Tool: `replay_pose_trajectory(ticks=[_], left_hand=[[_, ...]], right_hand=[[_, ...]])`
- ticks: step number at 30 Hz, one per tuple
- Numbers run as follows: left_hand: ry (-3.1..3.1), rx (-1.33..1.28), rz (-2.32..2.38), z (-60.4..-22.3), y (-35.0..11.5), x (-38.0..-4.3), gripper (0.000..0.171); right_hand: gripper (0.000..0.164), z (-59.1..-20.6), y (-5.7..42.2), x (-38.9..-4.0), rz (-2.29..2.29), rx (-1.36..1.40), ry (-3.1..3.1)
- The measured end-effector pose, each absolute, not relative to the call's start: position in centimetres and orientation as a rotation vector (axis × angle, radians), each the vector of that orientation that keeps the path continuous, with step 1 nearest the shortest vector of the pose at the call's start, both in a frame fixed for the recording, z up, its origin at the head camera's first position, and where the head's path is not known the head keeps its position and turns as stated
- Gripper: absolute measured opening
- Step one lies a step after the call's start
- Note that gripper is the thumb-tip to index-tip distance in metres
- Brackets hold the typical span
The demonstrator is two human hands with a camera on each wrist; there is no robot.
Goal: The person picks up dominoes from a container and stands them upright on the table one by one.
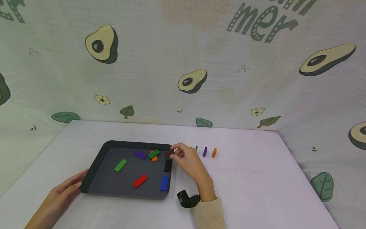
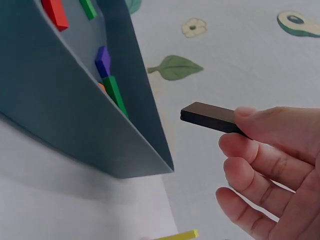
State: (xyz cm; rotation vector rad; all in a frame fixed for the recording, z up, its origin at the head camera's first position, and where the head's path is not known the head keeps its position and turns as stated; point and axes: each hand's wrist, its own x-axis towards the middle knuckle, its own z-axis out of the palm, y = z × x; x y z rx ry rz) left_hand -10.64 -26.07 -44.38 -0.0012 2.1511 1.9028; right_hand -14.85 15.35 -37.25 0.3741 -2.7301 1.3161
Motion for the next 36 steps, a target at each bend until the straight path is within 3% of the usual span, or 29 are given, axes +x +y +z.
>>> replay_pose_trajectory(ticks=[36], left_hand=[[2.167, -0.097, 1.829, -44.3, -26.3, -10.8, 0.062]], right_hand=[[0.029, -36.9, 22.6, -14.3, 1.274, -0.093, -2.477]])
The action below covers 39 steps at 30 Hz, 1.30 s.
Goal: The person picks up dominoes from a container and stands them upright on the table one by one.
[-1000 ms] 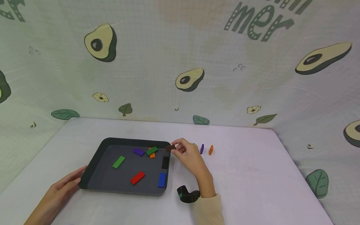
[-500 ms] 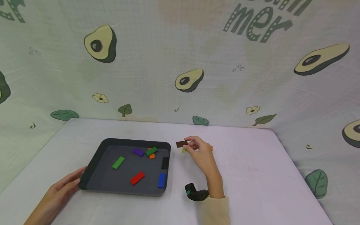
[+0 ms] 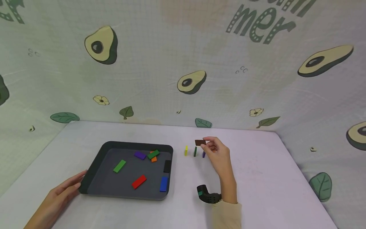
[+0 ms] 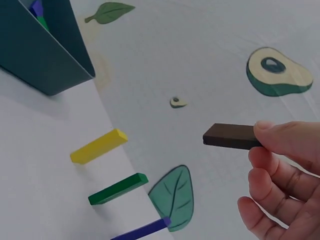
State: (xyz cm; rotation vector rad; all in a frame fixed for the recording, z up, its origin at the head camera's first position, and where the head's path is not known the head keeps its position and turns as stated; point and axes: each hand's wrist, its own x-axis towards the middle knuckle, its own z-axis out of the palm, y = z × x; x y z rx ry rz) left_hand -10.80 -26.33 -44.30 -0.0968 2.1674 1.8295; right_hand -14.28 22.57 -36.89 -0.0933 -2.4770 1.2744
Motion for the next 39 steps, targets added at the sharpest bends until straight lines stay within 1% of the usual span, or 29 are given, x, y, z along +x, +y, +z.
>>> replay_pose_trajectory(ticks=[7, 14, 22, 30, 39], left_hand=[[2.161, -0.077, 1.854, -44.4, -26.4, -10.7, 0.061], [2.152, -0.012, 1.921, -44.7, -26.5, -10.6, 0.056], [2.151, 0.021, 1.923, -44.5, -26.5, -10.7, 0.055], [2.135, 0.031, 1.930, -44.4, -26.4, -10.6, 0.055], [2.139, 0.034, 1.928, -44.6, -26.4, -10.6, 0.055]], right_hand=[[0.029, -36.9, 23.6, -14.1, 1.263, -0.247, -2.428], [0.018, -37.0, 24.4, -14.0, 1.263, -0.344, -2.348], [0.020, -37.4, 25.0, -13.8, 1.258, -0.330, -2.404], [0.026, -37.4, 24.1, -14.1, 1.352, -0.248, -2.711], [0.028, -38.9, 21.8, -15.1, 1.103, -0.247, -2.892]])
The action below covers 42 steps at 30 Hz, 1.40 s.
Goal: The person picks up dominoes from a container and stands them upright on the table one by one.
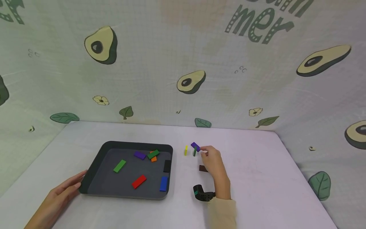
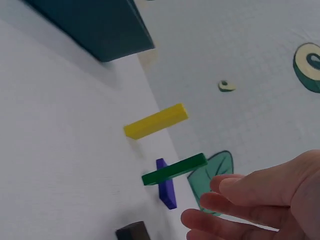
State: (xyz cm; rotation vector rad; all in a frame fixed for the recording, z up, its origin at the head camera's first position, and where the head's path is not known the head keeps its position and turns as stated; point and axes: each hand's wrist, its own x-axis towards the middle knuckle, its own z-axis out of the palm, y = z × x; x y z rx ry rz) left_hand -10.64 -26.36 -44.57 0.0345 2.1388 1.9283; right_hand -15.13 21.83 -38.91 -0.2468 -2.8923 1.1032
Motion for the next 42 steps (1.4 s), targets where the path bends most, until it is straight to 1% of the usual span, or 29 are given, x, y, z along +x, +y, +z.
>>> replay_pose_trajectory(ticks=[6, 13, 23, 30, 37, 42], left_hand=[[2.142, 0.013, 1.909, -44.5, -26.3, -10.7, 0.056], [2.135, 0.017, 1.930, -44.5, -26.3, -10.6, 0.055], [2.140, 0.002, 1.934, -44.8, -26.4, -10.6, 0.054], [2.154, -0.022, 1.917, -44.8, -26.5, -10.7, 0.055], [2.148, 0.011, 1.941, -44.7, -26.4, -10.6, 0.053], [2.154, 0.034, 1.951, -44.8, -26.4, -10.5, 0.051]], right_hand=[[0.035, -40.7, 21.5, -15.8, 1.095, -0.176, -2.949], [0.040, -41.6, 21.1, -16.1, 1.032, -0.113, -2.977], [0.036, -40.8, 19.9, -15.8, 0.765, -0.191, -3.083], [0.044, -41.0, 19.6, -16.0, 0.763, -0.228, -3.096], [0.049, -41.0, 19.5, -16.0, 0.713, -0.267, -3.140], [0.050, -41.0, 19.4, -16.0, 0.707, -0.295, -3.163]])
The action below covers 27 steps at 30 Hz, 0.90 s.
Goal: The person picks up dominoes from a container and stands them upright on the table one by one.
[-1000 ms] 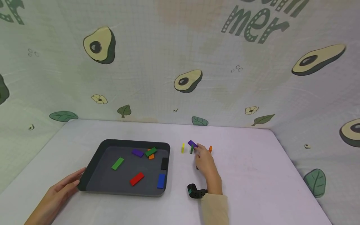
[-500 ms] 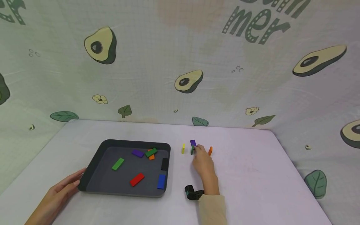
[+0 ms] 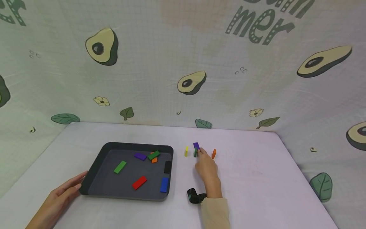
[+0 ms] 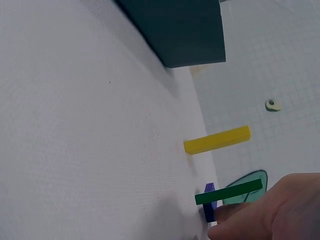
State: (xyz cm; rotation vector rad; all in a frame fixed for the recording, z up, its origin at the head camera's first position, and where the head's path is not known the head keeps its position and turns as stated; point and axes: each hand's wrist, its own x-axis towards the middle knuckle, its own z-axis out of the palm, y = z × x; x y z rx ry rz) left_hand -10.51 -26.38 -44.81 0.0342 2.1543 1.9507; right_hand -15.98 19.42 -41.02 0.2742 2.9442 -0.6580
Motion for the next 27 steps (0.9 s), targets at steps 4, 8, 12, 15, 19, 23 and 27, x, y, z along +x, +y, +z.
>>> replay_pose_trajectory(ticks=[4, 8, 12, 15, 19, 23, 27], left_hand=[[2.148, 0.032, 1.960, -44.9, -26.4, -10.4, 0.051], [2.136, 0.043, 1.968, -44.9, -26.4, -10.4, 0.051], [2.136, 0.064, 1.973, -44.8, -26.4, -10.4, 0.051], [2.147, 0.068, 1.968, -44.8, -26.3, -10.4, 0.050], [2.157, 0.060, 1.964, -44.8, -26.3, -10.4, 0.050], [2.151, 0.065, 1.969, -44.9, -26.4, -10.4, 0.050], [2.151, 0.097, 1.964, -44.9, -26.4, -10.4, 0.049]], right_hand=[[0.050, -41.1, 19.4, -15.9, -0.665, 0.252, 2.945], [0.050, -41.1, 19.4, -15.8, -0.640, 0.242, 2.948], [0.050, -40.8, 19.3, -15.7, -0.604, 0.268, 2.944], [0.049, -40.4, 19.3, -15.6, -0.576, 0.293, 2.927], [0.047, -39.7, 19.2, -15.3, -0.552, 0.308, 2.888], [0.044, -38.7, 19.2, -14.7, -0.553, 0.304, 2.826], [0.026, -37.6, 19.2, -14.1, -0.577, 0.357, 2.779]])
